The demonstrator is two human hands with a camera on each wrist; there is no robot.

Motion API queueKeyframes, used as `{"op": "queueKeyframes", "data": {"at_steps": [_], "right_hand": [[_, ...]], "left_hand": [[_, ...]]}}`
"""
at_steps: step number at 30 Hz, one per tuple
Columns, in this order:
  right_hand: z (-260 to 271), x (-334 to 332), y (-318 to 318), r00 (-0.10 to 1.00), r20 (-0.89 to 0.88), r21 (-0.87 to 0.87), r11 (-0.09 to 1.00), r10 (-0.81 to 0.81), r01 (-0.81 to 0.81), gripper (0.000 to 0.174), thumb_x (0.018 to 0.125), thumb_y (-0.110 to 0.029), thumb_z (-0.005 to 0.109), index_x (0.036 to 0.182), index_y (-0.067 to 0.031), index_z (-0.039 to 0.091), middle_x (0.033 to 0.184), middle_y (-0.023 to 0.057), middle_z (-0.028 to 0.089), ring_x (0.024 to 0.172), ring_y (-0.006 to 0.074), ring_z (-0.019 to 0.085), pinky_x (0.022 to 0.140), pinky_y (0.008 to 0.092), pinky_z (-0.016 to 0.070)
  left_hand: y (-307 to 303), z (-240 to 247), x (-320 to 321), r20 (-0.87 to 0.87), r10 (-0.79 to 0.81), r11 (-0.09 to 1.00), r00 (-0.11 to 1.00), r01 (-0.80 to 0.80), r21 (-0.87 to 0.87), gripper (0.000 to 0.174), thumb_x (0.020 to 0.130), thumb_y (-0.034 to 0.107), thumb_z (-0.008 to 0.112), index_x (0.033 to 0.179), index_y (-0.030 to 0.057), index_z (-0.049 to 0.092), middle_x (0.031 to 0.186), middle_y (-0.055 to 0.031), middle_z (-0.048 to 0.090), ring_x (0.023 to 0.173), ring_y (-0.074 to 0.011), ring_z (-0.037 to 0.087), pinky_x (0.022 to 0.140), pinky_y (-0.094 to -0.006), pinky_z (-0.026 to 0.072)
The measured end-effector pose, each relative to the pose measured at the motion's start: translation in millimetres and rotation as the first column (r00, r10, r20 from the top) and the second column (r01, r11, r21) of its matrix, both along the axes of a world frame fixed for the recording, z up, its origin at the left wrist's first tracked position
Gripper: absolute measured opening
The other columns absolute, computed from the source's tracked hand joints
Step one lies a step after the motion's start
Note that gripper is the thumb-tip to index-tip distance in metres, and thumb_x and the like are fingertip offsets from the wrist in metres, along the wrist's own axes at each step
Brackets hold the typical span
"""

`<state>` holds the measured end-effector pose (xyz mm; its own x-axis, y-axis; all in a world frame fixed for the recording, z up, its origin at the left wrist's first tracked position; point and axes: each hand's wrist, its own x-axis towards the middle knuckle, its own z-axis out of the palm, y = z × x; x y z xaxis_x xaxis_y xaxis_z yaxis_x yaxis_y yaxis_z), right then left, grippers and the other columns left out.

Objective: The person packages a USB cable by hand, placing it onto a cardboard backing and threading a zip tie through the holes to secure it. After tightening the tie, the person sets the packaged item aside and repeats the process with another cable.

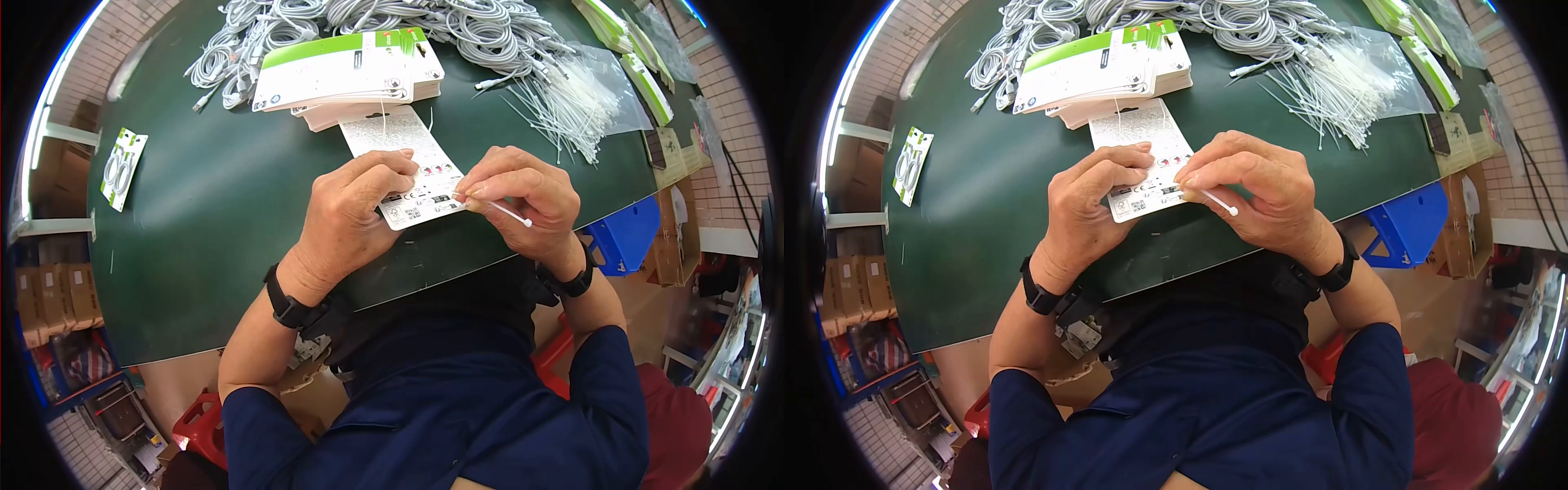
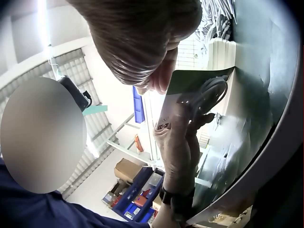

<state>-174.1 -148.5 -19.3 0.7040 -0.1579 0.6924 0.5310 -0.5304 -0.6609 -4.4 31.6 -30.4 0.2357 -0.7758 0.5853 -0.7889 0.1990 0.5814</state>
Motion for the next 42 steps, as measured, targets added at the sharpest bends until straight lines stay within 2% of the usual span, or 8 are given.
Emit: {"op": "queueKeyframes", "data": {"at_steps": [8,14,17,23,26,32,35,42], "right_hand": [[1.4,0.5,-0.8,0.999,-0.05,0.153,0.988,-0.007,0.014,0.018,0.087,0.004,0.084,0.1,-0.0031,0.074,0.099,0.0147,0.079,0.087,0.0206,0.079,0.072,0.0289,0.0621],[-1.7,2.7,-2.0,0.994,-0.106,0.147,0.989,-0.004,0.019,0.015,0.09,0.003,0.081,0.102,-0.0015,0.074,0.1,0.0152,0.079,0.087,0.0196,0.079,0.073,0.0281,0.0632],[-1.9,2.7,2.1,0.992,-0.122,0.24,0.971,0.012,0.018,0.012,0.093,0.002,0.079,0.102,-0.0007,0.073,0.1,0.0152,0.079,0.087,0.0191,0.079,0.073,0.0279,0.0643],[1.2,2.8,-1.1,0.989,-0.142,0.249,0.969,0.037,-0.001,0.008,0.097,0.001,0.075,0.105,0.0002,0.073,0.102,0.0159,0.077,0.088,0.0189,0.079,0.072,0.0276,0.0654],[-1.6,3.2,-0.4,0.982,-0.164,0.387,0.922,0.093,-0.022,0.007,0.098,0.001,0.074,0.105,0.0011,0.072,0.105,0.0158,0.077,0.088,0.0182,0.078,0.072,0.0268,0.0652],[-3.2,7.0,-1.8,0.979,-0.169,0.417,0.908,0.114,-0.034,0.006,0.101,0.001,0.071,0.107,0.0024,0.07,0.105,0.014,0.076,0.087,0.0158,0.078,0.07,0.0241,0.063],[-1.8,6.2,-2.0,0.977,-0.164,0.503,0.864,0.137,-0.037,0.006,0.102,0.0,0.07,0.107,0.0025,0.07,0.104,0.0133,0.076,0.086,0.0151,0.077,0.068,0.0231,0.0615],[-0.9,6.3,-2.6,0.969,-0.208,0.491,0.871,0.131,-0.012,0.005,0.102,-0.001,0.071,0.106,0.0018,0.07,0.104,0.0116,0.077,0.085,0.0139,0.077,0.069,0.0228,0.0609]], "left_hand": [[0.7,0.6,0.4,0.016,0.0,1.0,1.0,0.0,0.011,0.034,0.074,0.001,0.092,0.091,0.003,0.063,0.108,-0.013,0.079,0.113,-0.0334,0.077,0.09,-0.0373,0.0643],[0.6,0.5,0.6,0.021,0.005,1.0,1.0,-0.005,0.011,0.034,0.074,0.001,0.092,0.091,0.0031,0.063,0.108,-0.0134,0.078,0.113,-0.0332,0.077,0.09,-0.0369,0.0641],[0.7,1.0,0.3,0.021,0.005,1.0,1.0,-0.006,0.009,0.034,0.074,0.001,0.092,0.091,0.0032,0.063,0.108,-0.0133,0.078,0.113,-0.0329,0.077,0.09,-0.0368,0.0641],[0.1,0.1,0.0,0.016,0.006,1.0,1.0,-0.007,0.006,0.033,0.073,0.0,0.092,0.09,0.0033,0.064,0.107,-0.013,0.079,0.113,-0.0323,0.077,0.091,-0.0368,0.064],[0.2,0.6,-0.1,0.012,0.006,1.0,1.0,-0.006,0.007,0.033,0.073,0.0,0.092,0.09,0.0033,0.064,0.107,-0.013,0.079,0.113,-0.0322,0.077,0.091,-0.0367,0.064],[0.6,2.0,-0.4,0.006,0.005,1.0,1.0,-0.005,0.012,0.033,0.073,-0.001,0.092,0.09,0.0031,0.064,0.108,-0.013,0.079,0.113,-0.032,0.077,0.091,-0.0365,0.0639],[1.0,1.6,-0.3,0.008,0.014,1.0,1.0,-0.015,0.023,0.033,0.073,-0.001,0.092,0.09,0.0031,0.064,0.108,-0.0131,0.079,0.113,-0.0321,0.077,0.091,-0.0365,0.0639],[0.3,1.6,-0.2,0.01,0.014,1.0,1.0,-0.014,0.015,0.032,0.073,-0.001,0.091,0.09,0.0021,0.064,0.108,-0.0138,0.079,0.113,-0.0328,0.078,0.089,-0.0371,0.0638]]}}
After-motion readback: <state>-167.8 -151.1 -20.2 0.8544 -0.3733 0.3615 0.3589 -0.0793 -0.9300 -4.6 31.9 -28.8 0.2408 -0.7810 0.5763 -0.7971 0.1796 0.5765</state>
